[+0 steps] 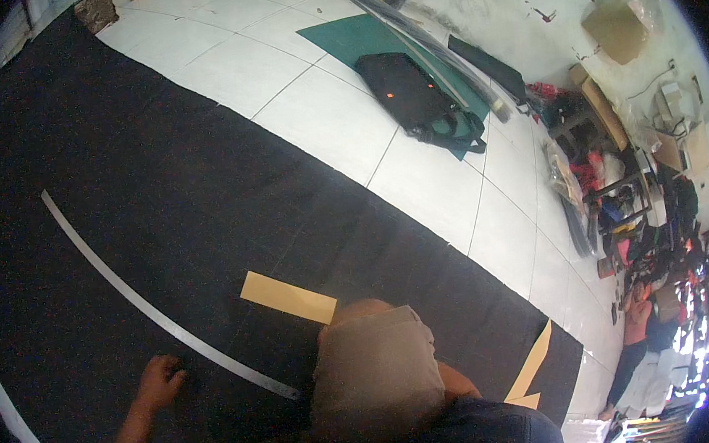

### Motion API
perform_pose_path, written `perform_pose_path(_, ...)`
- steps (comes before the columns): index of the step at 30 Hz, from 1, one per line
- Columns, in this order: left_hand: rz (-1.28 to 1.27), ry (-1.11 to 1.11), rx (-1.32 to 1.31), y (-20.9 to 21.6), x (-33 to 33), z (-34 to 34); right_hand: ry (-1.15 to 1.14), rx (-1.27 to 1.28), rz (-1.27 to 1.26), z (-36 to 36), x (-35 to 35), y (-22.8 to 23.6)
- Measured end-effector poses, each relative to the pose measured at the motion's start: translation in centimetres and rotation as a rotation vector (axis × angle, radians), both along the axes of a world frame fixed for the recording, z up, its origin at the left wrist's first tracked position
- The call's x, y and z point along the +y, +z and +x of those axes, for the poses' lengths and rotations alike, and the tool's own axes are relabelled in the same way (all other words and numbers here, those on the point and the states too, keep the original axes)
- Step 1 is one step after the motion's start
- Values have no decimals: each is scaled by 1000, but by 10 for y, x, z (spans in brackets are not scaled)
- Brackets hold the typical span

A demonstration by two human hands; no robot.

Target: The person kneels on a large black fabric laid on a tiled floor and uses a metal ruler and a small yellow card to draw straight lines across the fabric. They repeatedly reposition the ruler and card to create multiple parallel lines.

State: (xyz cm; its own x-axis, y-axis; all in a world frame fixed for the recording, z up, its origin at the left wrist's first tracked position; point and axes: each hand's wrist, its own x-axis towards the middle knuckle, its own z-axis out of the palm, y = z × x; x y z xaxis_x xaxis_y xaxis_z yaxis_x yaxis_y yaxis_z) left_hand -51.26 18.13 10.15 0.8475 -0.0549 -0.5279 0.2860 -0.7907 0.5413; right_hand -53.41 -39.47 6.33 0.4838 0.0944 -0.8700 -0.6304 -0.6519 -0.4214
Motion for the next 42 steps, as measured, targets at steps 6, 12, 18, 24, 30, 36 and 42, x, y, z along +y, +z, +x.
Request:
perform_pose_path(6, 59, 83, 1, 2, 1, -12, -53, 11, 40, -3, -15, 1)
perform_pose_path(12, -4, 54, -130, -19, -2, 1, -90, 8, 83, 0, -17, -3)
perform_pose_path(18, -36, 106, -210, -25, -5, 31, -118, -10, 88, 19, -8, -8)
perform_pose_path(24, -25, 143, -233, -32, 18, 31, -120, -17, 84, 24, -2, -8)
perform_pose_path(30, -21, 187, -203, -31, 30, 20, -121, -17, 82, 26, 4, -10)
perform_pose_path(36, 24, 182, -181, -27, 28, 15, -121, -20, 68, 29, 8, -9)
perform_pose_path(42, 37, 183, -273, -35, 37, 17, -111, -26, 64, 31, 10, -9)
